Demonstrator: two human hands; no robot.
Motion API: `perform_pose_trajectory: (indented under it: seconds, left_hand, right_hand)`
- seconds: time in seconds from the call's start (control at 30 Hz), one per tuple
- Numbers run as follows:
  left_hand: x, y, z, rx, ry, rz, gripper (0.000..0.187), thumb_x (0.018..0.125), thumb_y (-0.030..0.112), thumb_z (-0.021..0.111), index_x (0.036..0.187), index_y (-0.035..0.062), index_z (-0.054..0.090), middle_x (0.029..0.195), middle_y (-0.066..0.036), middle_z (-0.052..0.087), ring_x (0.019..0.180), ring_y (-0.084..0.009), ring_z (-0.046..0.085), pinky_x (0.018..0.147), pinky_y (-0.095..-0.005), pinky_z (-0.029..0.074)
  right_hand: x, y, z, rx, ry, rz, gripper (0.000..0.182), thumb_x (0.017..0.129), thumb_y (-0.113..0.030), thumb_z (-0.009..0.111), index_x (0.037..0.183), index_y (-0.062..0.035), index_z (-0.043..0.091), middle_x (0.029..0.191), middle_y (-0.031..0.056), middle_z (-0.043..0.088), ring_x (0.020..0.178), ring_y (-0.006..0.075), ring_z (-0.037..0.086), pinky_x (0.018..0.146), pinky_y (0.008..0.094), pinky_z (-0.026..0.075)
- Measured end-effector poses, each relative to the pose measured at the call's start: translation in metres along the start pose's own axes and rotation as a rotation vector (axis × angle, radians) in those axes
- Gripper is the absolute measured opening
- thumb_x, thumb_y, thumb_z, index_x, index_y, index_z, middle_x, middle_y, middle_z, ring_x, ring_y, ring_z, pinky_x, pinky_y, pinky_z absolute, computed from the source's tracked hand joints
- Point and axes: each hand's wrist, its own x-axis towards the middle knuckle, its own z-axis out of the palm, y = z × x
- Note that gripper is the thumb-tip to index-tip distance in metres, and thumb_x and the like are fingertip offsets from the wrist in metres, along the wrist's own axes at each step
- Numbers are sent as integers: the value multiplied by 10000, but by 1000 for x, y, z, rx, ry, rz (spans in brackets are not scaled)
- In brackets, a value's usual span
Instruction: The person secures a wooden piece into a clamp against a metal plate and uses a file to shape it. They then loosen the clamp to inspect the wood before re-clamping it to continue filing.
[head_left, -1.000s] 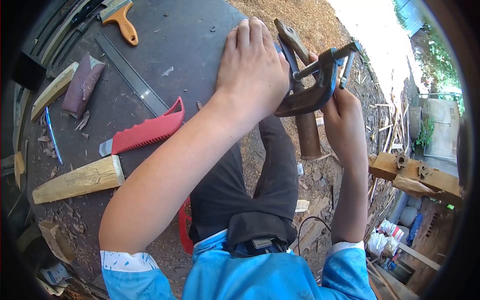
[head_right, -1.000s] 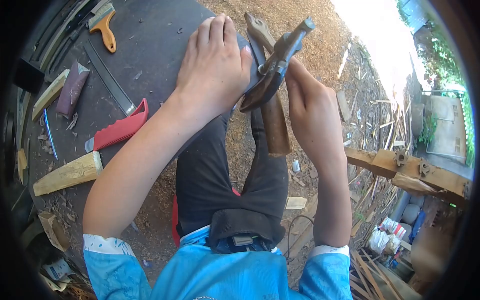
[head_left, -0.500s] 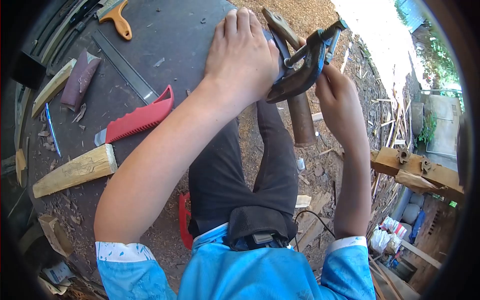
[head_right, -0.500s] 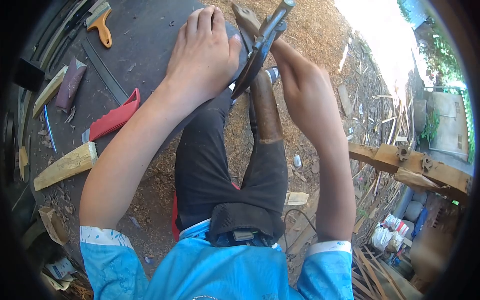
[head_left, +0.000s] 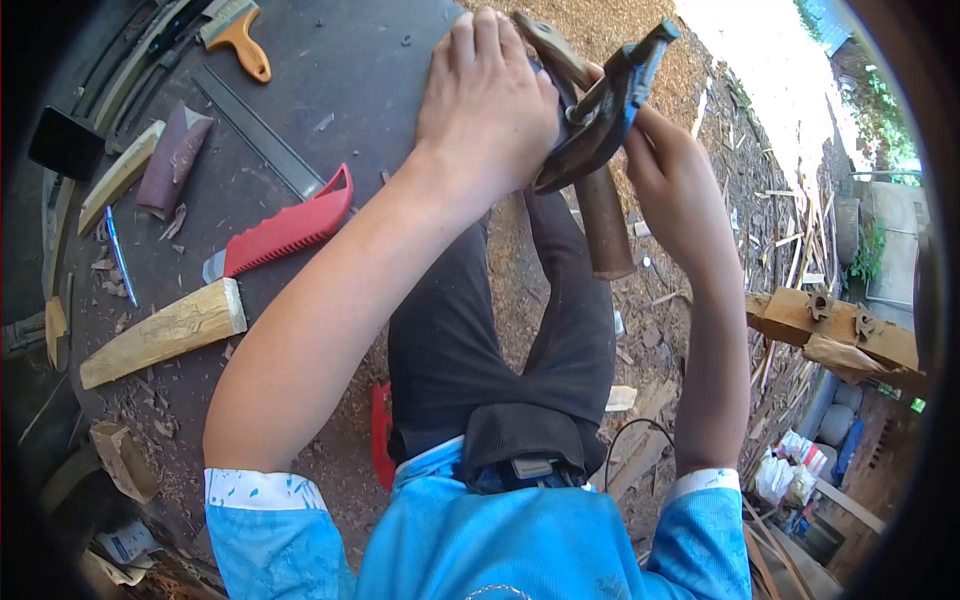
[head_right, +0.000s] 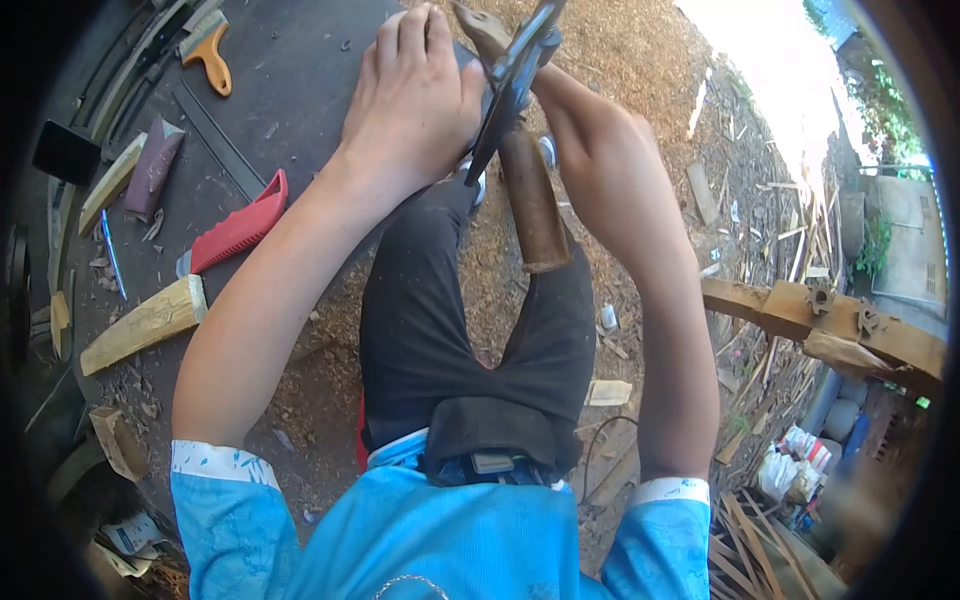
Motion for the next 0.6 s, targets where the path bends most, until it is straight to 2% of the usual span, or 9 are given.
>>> perform_pose_trajectory:
  seconds: [0.03, 0.13, 0.23, 0.33, 0.43, 0.5, 0.6]
  left_hand:
    - [5, -2, -4, 3, -20, 9, 649, 1014, 275, 501, 1436, -215, 449, 1501, -300, 473, 1411, -393, 433, 1228, -479, 324]
    - [2, -2, -12, -6, -100, 9, 648, 1029, 283, 495, 1456, -202, 438, 1510, -302, 468, 1437, -404, 419, 1233, -489, 324]
    - [1, -2, -13, -5, -101, 2, 646, 1060, 304, 487, 1488, -174, 420, 1523, -303, 463, 1473, -421, 400, 1238, -513, 326]
    - [3, -1, -13, -7, -107, -5, 641, 1065, 301, 476, 1492, -175, 414, 1525, -304, 457, 1477, -420, 394, 1242, -511, 320]
    - [1, -2, -16, -11, -132, -9, 640, 1069, 297, 472, 1496, -175, 406, 1529, -307, 450, 1477, -420, 391, 1245, -508, 315]
    - [2, -2, -15, -10, -131, -5, 640, 1069, 295, 473, 1497, -175, 403, 1531, -308, 445, 1478, -420, 389, 1247, -508, 313]
    - [3, -1, -15, 18, -116, -6, 641, 1070, 297, 475, 1495, -177, 401, 1527, -309, 449, 1477, -418, 389, 1245, -509, 315]
  right_hand:
    - [23, -5, -5, -39, -103, 91, 363, 1090, -146, 517, 1399, -31, 668, 1175, 255, 759, 1111, 392, 751, 967, 484, 566]
    - [9, 3, -3, -13, 7, 4, 325, 1076, -136, 531, 1329, 3, 681, 1030, 283, 746, 1012, 424, 751, 875, 489, 556]
    - [4, 1, 0, -9, 49, -2, 309, 1078, -138, 533, 1309, -4, 689, 960, 300, 732, 914, 414, 760, 818, 491, 548]
    - [14, -4, -2, 13, -25, 97, 331, 1090, -149, 529, 1365, -54, 685, 974, 296, 738, 878, 407, 765, 798, 476, 550]
    - [5, -2, -1, 54, 28, 53, 321, 1093, -143, 532, 1358, -45, 685, 993, 293, 746, 919, 411, 769, 808, 463, 562]
    - [-9, -2, 1, 23, 86, 2, 317, 1090, -122, 537, 1361, -38, 680, 1039, 283, 759, 1009, 411, 765, 851, 450, 574]
    - [3, -8, 2, 39, 63, 26, 332, 1086, -109, 538, 1373, -3, 666, 1098, 276, 762, 1052, 402, 760, 882, 441, 574]
